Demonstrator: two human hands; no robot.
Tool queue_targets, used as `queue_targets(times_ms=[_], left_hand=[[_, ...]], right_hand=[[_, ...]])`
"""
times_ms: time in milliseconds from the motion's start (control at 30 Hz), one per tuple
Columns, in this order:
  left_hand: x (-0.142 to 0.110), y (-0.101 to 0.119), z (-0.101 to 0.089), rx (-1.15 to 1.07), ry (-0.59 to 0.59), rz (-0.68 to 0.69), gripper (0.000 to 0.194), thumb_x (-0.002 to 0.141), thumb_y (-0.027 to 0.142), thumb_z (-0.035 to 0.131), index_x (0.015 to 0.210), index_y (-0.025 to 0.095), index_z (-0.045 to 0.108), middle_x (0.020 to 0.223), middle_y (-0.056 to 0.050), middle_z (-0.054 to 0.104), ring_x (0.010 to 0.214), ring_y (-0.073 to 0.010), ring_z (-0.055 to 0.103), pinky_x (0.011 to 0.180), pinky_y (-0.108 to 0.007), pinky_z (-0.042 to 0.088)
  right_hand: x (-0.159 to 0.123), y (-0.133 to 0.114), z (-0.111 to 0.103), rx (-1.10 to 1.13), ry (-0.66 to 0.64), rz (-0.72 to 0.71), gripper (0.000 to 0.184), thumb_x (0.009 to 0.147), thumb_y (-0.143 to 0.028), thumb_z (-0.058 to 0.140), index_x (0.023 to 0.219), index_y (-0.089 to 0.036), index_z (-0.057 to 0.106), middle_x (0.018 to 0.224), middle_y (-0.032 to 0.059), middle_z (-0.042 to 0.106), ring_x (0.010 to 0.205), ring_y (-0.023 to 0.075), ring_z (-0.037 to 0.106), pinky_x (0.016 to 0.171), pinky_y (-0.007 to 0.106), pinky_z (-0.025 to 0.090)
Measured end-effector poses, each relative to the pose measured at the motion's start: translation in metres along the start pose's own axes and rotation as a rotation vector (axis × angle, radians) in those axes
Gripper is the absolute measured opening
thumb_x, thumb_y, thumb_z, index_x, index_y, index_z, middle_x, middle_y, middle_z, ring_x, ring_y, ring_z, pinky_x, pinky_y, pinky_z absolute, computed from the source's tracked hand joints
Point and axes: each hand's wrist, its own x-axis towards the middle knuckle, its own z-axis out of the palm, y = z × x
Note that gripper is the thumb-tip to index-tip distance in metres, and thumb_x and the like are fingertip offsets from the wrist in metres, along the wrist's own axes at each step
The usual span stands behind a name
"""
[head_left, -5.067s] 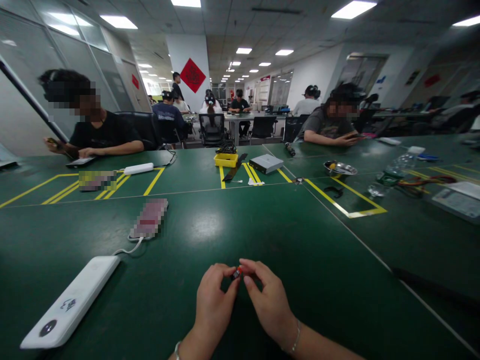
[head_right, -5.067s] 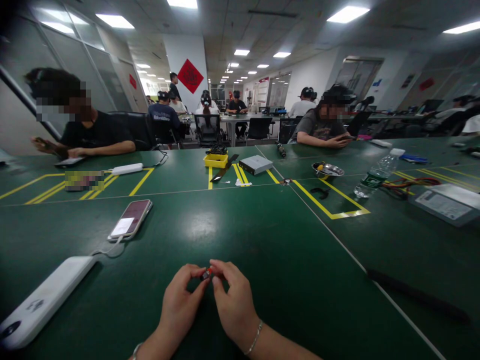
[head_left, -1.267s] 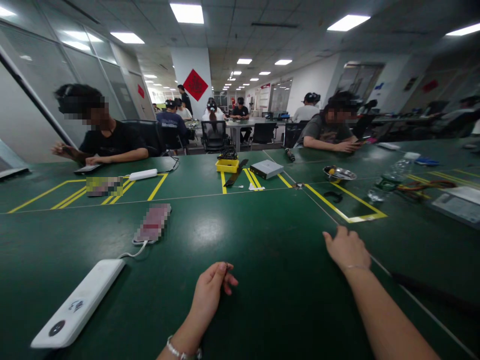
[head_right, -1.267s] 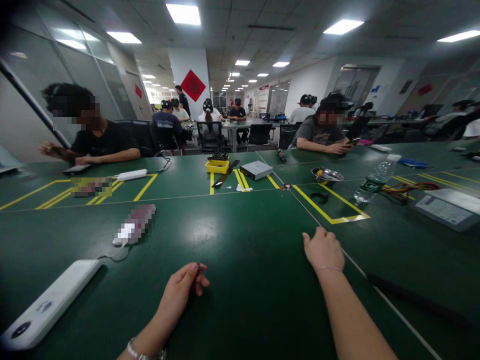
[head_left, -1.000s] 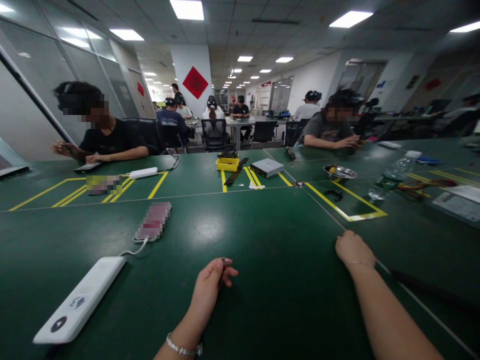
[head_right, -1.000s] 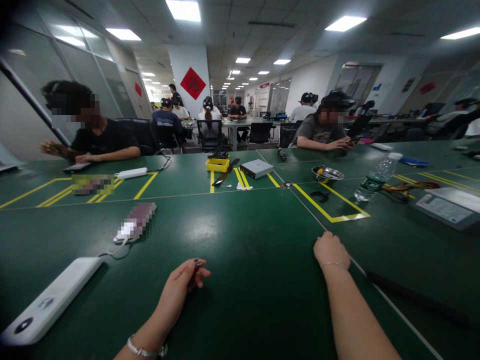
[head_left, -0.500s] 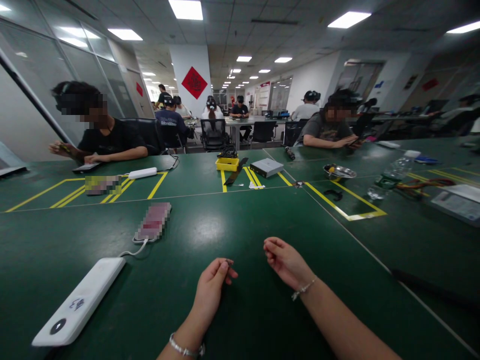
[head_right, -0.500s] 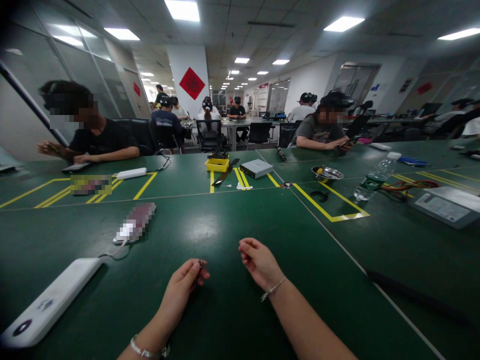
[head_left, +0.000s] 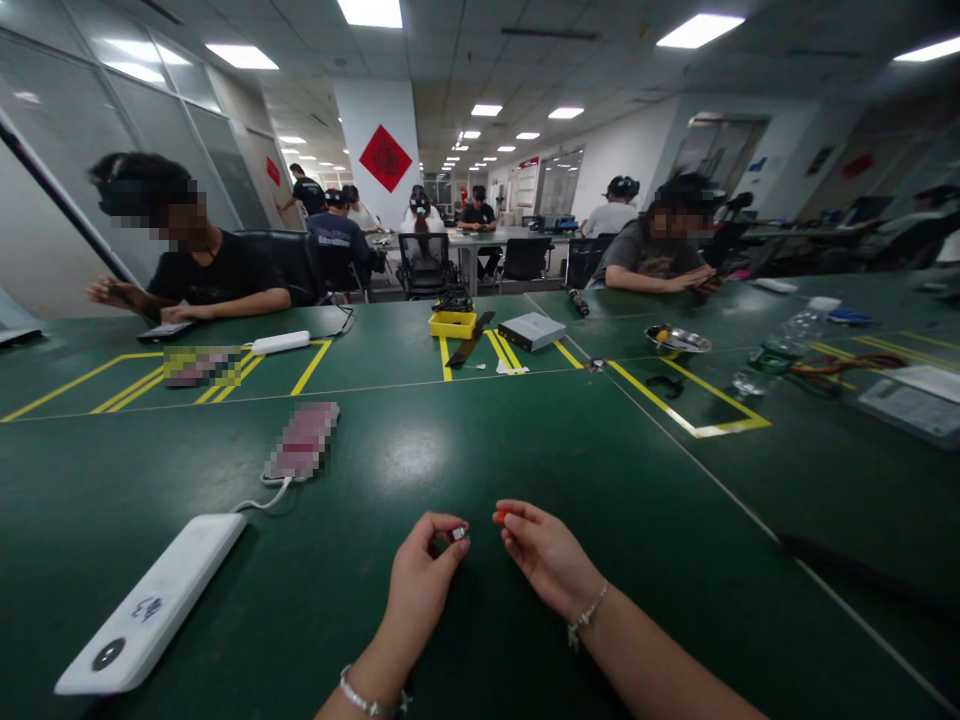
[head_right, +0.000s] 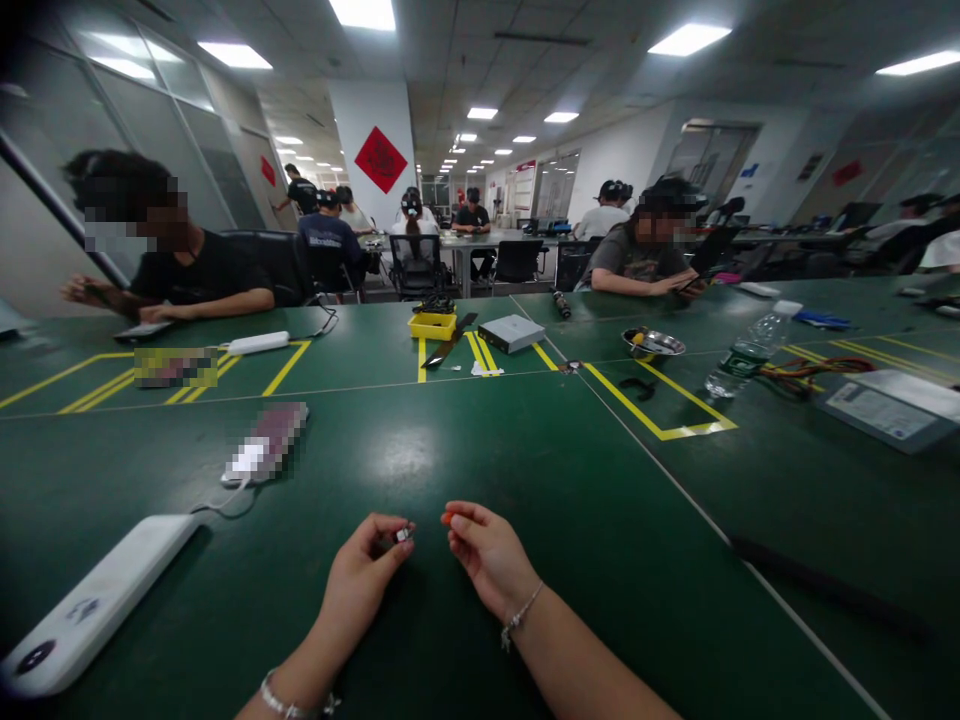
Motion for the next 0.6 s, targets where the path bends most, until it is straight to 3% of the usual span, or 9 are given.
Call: queue_targets(times_ms=[300, 467, 600], left_hand=[[-0.002, 0.002, 0.0, 0.044, -0.011, 0.017, 0.018, 0.066, 0.029, 0.062, 0.081, 0.019, 0.064, 0.069, 0.002, 0.061, 0.062, -0.0138, 0.054, 0.06, -0.025, 0.041], [-0.005, 0.008, -0.001, 0.028, -0.076, 0.031, 0.017, 0.074, 0.033, 0.054, 0.079, 0.019, 0.063, 0.075, -0.001, 0.065, 0.071, -0.0161, 0.058, 0.067, -0.026, 0.043], [-0.007, 0.005, 0.001, 0.131, 0.002, 0.089, 0.017, 0.072, 0.028, 0.058, 0.086, 0.02, 0.061, 0.079, -0.001, 0.063, 0.064, -0.0145, 0.055, 0.06, -0.026, 0.043]], right_hand=[[-0.002, 0.007, 0.004, -0.037, -0.125, 0.023, 0.022, 0.061, -0.019, 0.073, 0.076, -0.013, 0.058, 0.076, 0.0051, 0.067, 0.061, 0.0084, 0.061, 0.058, 0.017, 0.047], [-0.001, 0.01, 0.002, -0.014, -0.166, -0.018, 0.021, 0.059, -0.019, 0.074, 0.072, -0.015, 0.058, 0.065, -0.0005, 0.064, 0.056, 0.0057, 0.057, 0.055, 0.016, 0.043], [0.001, 0.015, 0.002, 0.001, -0.127, -0.026, 0.023, 0.058, -0.025, 0.075, 0.073, -0.015, 0.061, 0.064, -0.0009, 0.062, 0.055, 0.006, 0.054, 0.056, 0.018, 0.041]])
